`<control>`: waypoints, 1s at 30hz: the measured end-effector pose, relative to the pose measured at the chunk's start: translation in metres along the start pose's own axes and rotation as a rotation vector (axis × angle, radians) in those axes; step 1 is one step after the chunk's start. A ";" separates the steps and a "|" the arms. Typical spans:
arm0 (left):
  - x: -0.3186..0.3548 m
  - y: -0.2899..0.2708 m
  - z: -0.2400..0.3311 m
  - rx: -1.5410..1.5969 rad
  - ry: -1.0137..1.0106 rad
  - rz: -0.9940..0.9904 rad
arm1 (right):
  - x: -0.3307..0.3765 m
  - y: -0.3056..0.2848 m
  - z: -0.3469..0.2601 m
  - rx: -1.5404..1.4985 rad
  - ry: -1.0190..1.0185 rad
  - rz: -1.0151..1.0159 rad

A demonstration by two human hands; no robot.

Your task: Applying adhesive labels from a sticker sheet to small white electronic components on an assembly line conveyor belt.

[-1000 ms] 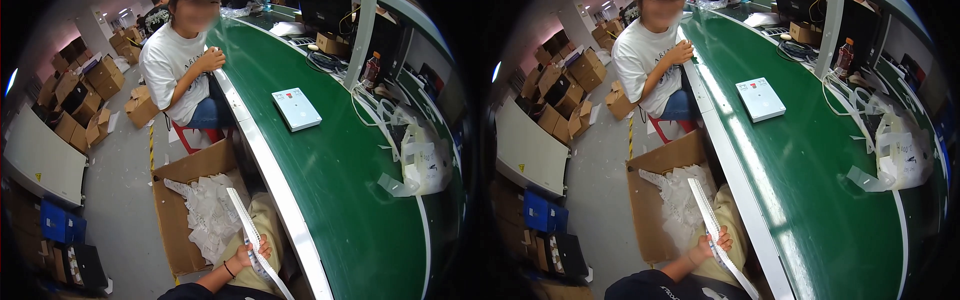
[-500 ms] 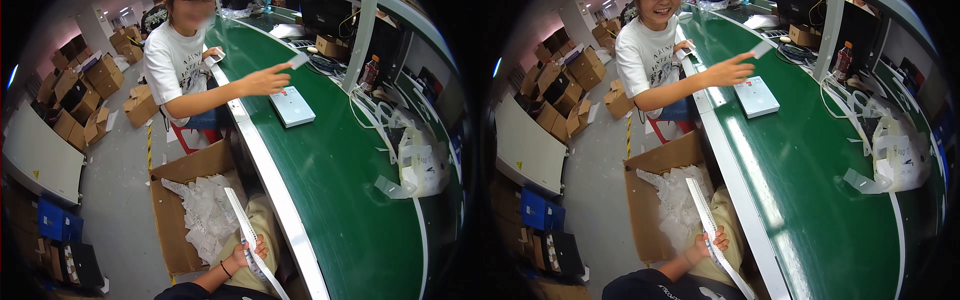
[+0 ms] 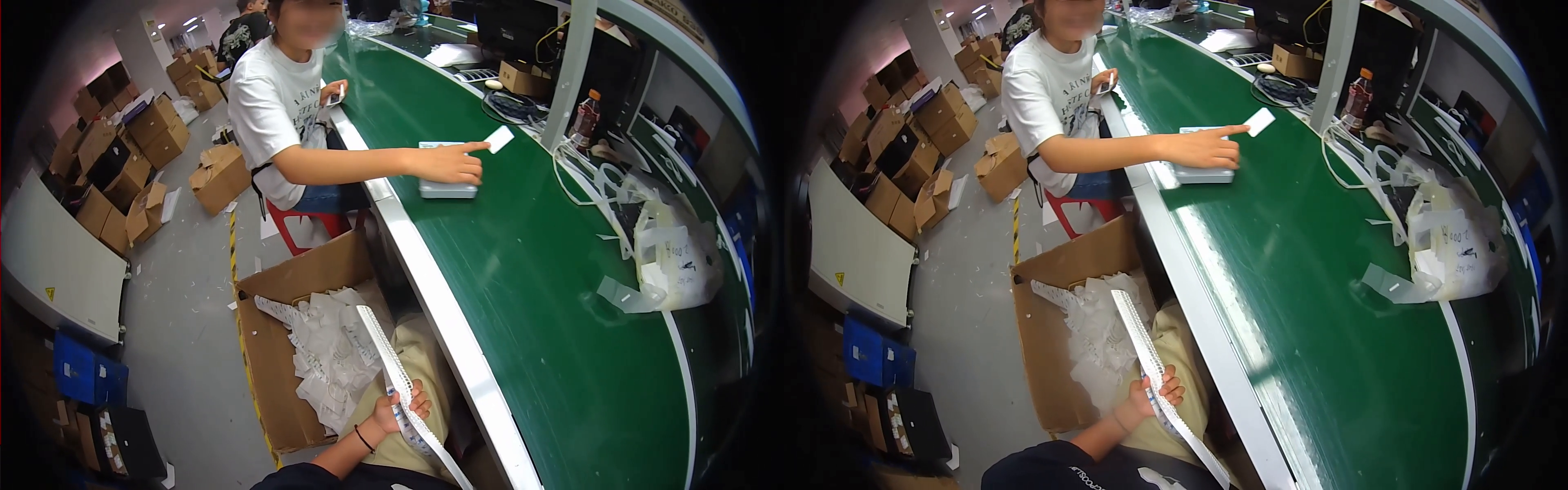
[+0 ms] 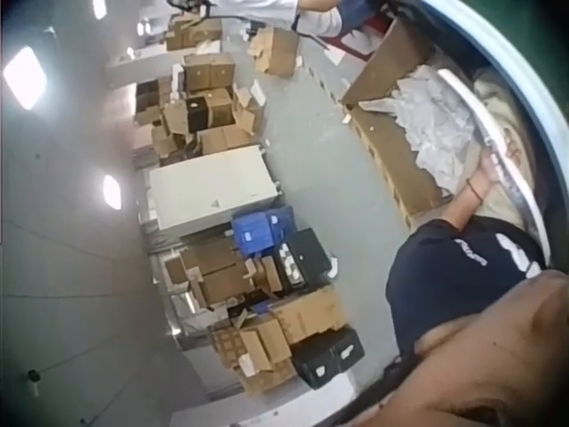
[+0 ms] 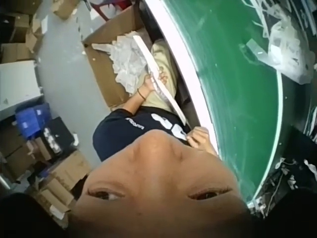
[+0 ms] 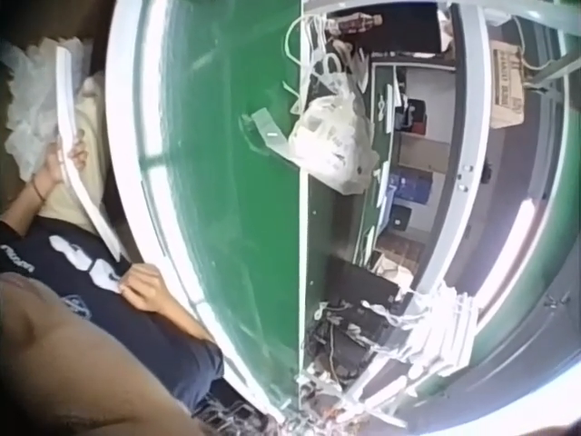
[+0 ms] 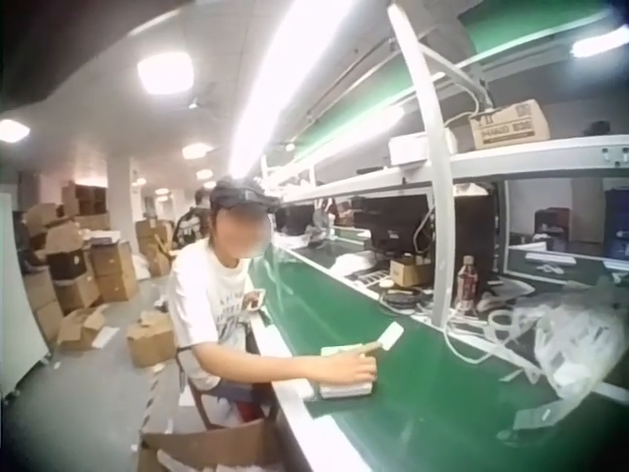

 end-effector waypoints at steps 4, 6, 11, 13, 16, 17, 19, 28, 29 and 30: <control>0.001 -0.001 0.004 -0.011 0.013 0.021 | 0.015 0.005 0.017 0.053 -0.024 -0.031; -0.003 0.001 0.004 0.080 0.022 0.012 | 0.025 0.007 0.032 0.024 -0.050 0.095; 0.005 0.033 -0.003 0.149 0.059 0.003 | 0.025 0.005 0.028 -0.343 0.162 0.202; 0.005 0.054 -0.005 0.113 0.088 -0.023 | 0.017 0.002 0.028 -0.669 0.370 0.170; 0.005 0.082 -0.017 -0.022 0.042 -0.081 | 0.026 0.006 0.038 -0.265 0.067 0.078; 0.004 0.090 -0.021 -0.085 0.021 -0.114 | 0.029 0.008 0.041 -0.053 -0.076 0.033; -0.002 0.099 -0.027 -0.227 -0.005 -0.164 | 0.030 0.011 0.042 0.164 -0.219 0.003; -0.022 0.149 -0.088 -0.782 -0.251 -0.072 | 0.034 0.013 0.030 0.324 -0.167 -0.031; -0.019 0.146 -0.099 -0.775 -0.269 -0.015 | 0.034 0.014 0.032 0.322 -0.166 -0.032; -0.014 0.143 -0.108 -0.769 -0.286 0.042 | 0.035 0.016 0.034 0.326 -0.160 -0.058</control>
Point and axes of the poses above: each hand's wrist, its own x-axis away from the middle knuckle, its own y-axis out of the palm, z = x × y, the point moved 2 cm from there along -x, towards the middle knuckle, and after that the axes turned 10 degrees about -y, right-handed, at the moved point
